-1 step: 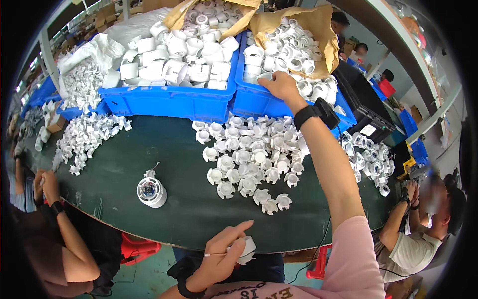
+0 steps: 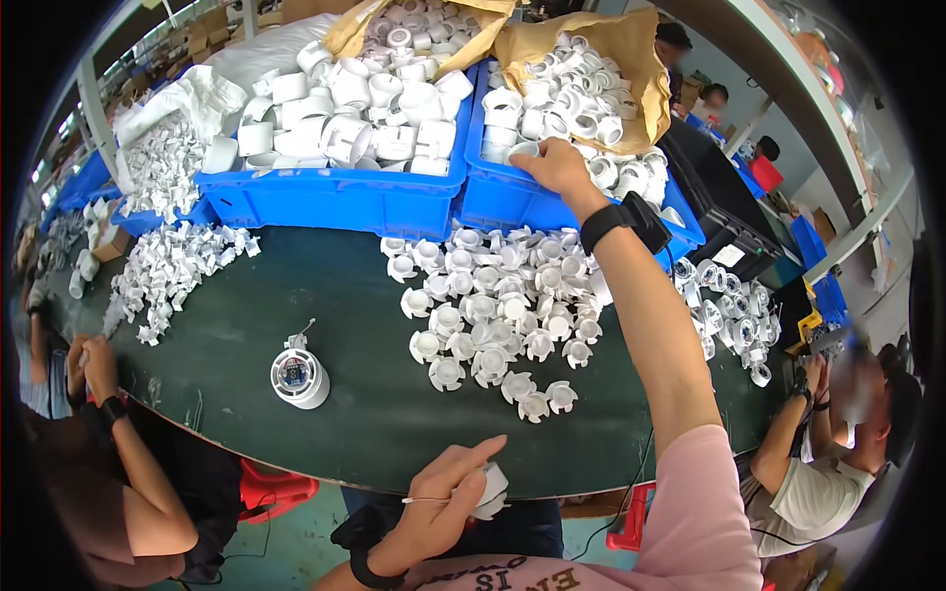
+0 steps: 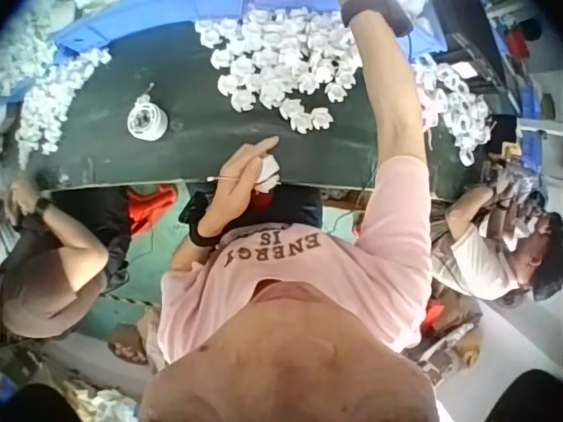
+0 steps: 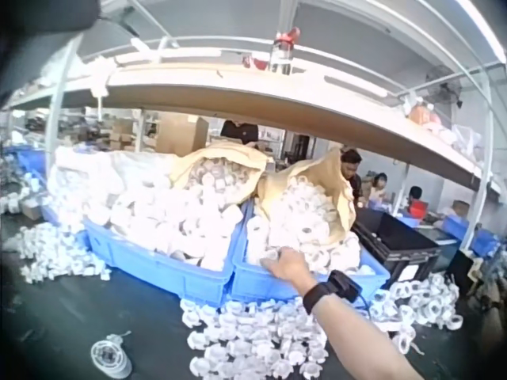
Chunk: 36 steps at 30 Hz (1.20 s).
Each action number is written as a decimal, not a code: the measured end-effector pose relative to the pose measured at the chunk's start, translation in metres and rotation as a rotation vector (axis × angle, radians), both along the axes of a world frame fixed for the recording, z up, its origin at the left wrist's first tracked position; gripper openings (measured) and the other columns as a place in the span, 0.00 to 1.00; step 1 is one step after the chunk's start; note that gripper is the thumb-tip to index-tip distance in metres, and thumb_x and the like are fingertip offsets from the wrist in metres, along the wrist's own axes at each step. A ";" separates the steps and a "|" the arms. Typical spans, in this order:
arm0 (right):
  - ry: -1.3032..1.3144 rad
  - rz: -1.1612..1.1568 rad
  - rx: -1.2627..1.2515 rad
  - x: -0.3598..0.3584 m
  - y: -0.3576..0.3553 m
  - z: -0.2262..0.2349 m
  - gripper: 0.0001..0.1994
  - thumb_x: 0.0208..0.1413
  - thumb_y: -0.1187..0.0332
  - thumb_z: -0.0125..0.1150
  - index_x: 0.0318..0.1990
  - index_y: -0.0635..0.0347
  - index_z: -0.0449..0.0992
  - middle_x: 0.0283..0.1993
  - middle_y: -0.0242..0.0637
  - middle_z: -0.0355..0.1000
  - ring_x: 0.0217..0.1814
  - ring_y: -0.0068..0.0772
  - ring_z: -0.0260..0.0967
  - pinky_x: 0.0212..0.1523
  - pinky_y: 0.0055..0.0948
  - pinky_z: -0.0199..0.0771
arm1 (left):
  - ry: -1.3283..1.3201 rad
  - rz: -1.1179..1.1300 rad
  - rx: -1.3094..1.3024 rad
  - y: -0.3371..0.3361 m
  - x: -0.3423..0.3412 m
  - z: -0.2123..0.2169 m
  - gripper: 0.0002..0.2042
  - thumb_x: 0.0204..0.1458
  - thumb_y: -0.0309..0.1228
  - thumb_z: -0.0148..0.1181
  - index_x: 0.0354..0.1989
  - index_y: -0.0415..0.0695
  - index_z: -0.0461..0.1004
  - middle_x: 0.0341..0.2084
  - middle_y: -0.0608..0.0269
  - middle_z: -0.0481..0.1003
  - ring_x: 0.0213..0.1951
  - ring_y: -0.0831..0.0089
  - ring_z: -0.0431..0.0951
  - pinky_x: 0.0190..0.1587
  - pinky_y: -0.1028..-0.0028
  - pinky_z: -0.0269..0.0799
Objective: Manually assembling white plastic electronic camera or sensor housings on a factory production line.
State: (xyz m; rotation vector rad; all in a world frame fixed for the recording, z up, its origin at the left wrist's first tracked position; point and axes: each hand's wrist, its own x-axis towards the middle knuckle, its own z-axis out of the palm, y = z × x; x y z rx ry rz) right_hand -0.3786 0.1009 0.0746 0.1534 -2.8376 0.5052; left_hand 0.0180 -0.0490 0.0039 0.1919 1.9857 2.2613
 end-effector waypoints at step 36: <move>-0.182 0.747 -0.850 0.373 0.069 -0.078 0.31 0.45 0.75 0.70 0.58 0.67 0.64 0.59 0.50 0.64 0.60 0.46 0.61 0.60 0.40 0.61 | 0.068 0.138 -0.215 0.038 -0.007 -0.008 0.23 0.63 0.44 0.37 0.40 0.33 0.69 0.25 0.58 0.73 0.27 0.76 0.70 0.30 0.75 0.64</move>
